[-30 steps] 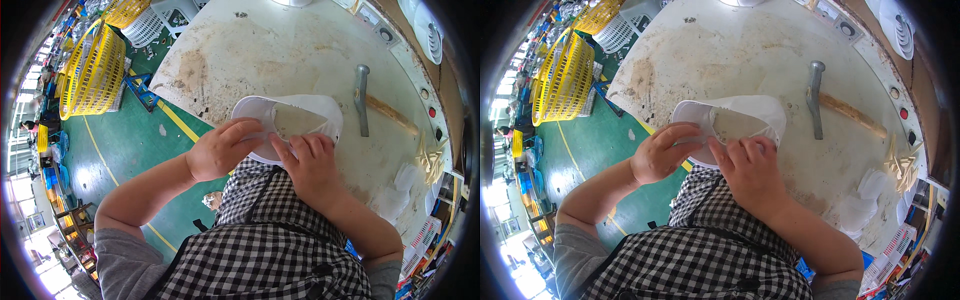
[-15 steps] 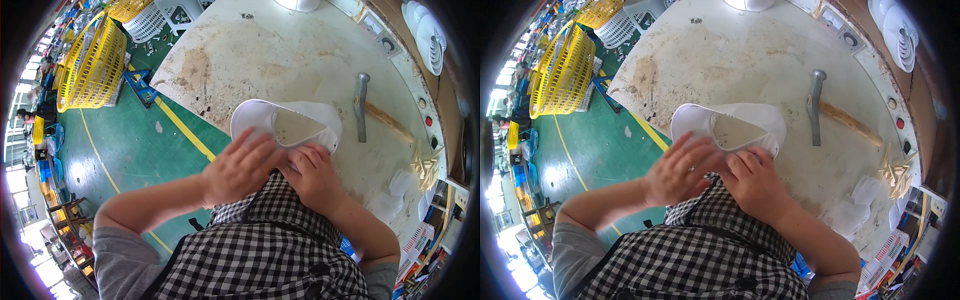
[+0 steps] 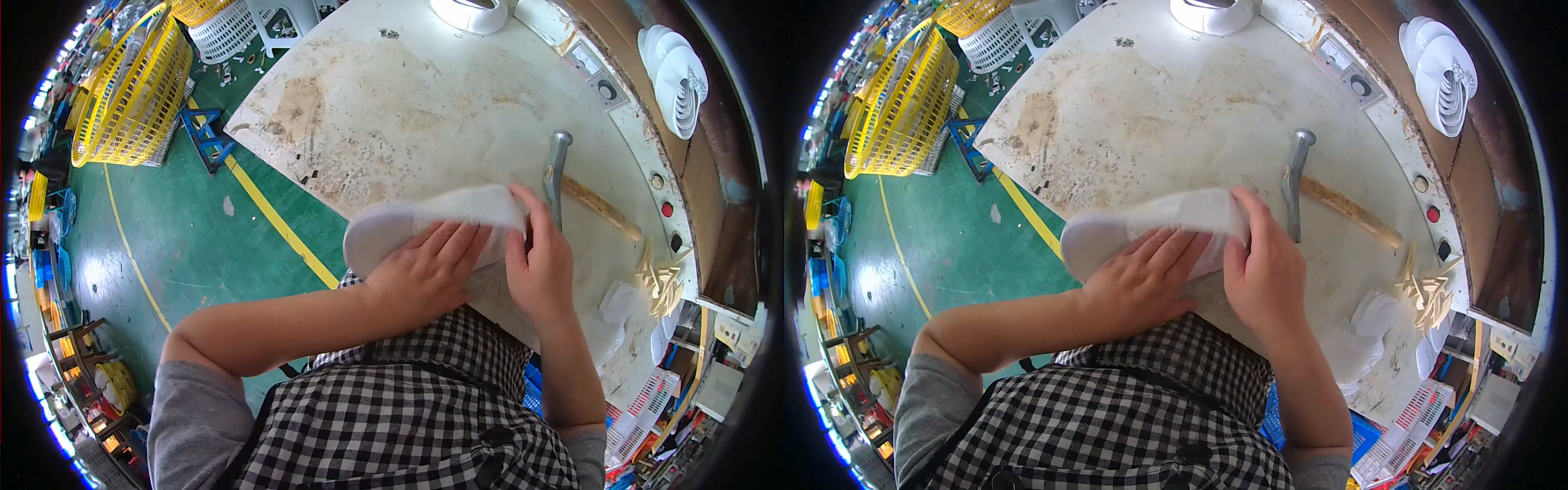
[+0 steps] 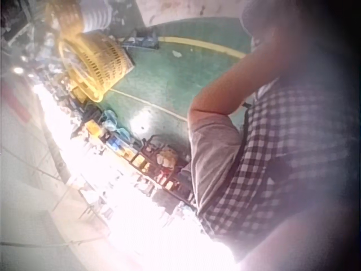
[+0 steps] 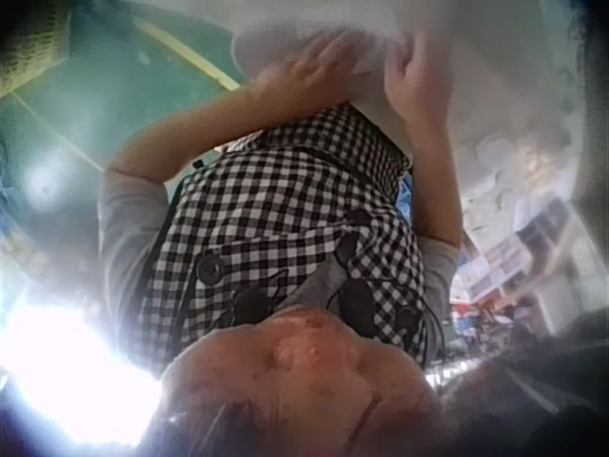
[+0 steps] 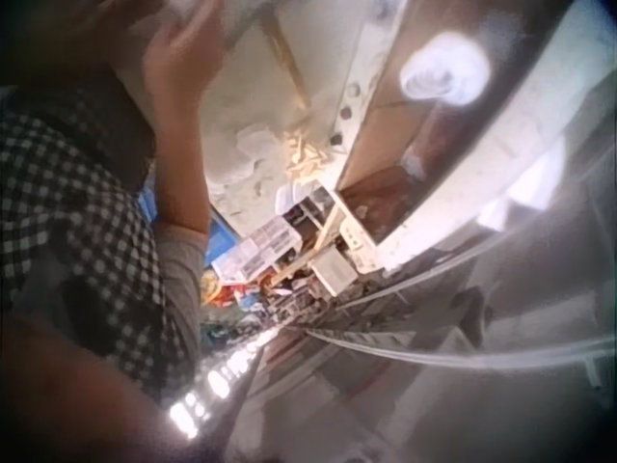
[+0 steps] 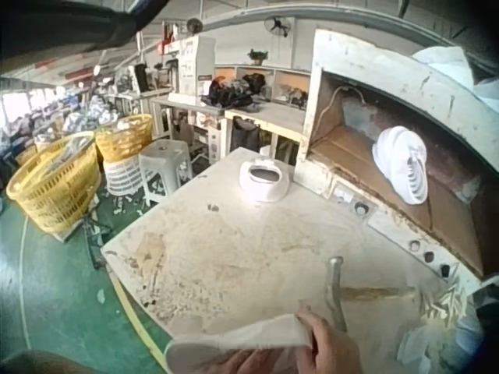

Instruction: The person attaches and styles internal shoe components and linings onto white high-heel shoes by applying adhesive paste with a spatula brush, hammering seams, and shaping the counter of the shoes.

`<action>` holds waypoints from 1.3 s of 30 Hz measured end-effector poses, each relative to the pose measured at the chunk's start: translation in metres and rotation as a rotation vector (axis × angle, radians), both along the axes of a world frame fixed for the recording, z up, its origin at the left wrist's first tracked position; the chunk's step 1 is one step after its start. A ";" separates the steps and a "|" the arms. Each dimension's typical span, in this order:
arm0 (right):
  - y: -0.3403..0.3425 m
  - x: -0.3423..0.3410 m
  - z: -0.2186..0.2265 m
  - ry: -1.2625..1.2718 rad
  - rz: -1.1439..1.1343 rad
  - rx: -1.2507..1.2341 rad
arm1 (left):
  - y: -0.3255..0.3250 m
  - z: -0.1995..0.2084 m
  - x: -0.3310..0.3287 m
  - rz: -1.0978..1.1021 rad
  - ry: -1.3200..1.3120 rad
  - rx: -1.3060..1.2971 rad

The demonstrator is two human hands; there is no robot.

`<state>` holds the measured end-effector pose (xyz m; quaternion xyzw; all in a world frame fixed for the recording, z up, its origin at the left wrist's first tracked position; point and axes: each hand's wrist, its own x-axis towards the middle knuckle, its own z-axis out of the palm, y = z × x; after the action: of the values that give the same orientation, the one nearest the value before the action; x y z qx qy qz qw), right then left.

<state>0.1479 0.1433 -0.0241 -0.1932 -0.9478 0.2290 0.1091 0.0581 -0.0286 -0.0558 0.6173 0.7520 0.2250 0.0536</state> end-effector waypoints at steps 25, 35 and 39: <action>0.011 0.020 0.011 -0.128 -0.078 -0.097 | 0.004 0.004 -0.013 -0.388 0.298 -0.047; 0.013 0.033 -0.015 -0.002 -0.122 -0.302 | 0.012 0.002 0.001 -0.028 0.261 -0.069; 0.025 0.028 -0.011 -0.088 -0.104 -0.310 | 0.033 0.003 0.003 -0.024 0.232 -0.081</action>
<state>0.1759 0.1679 -0.0347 -0.2666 -0.8936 0.3580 0.0481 0.0610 0.0041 -0.0532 0.6453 0.7543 0.1207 -0.0060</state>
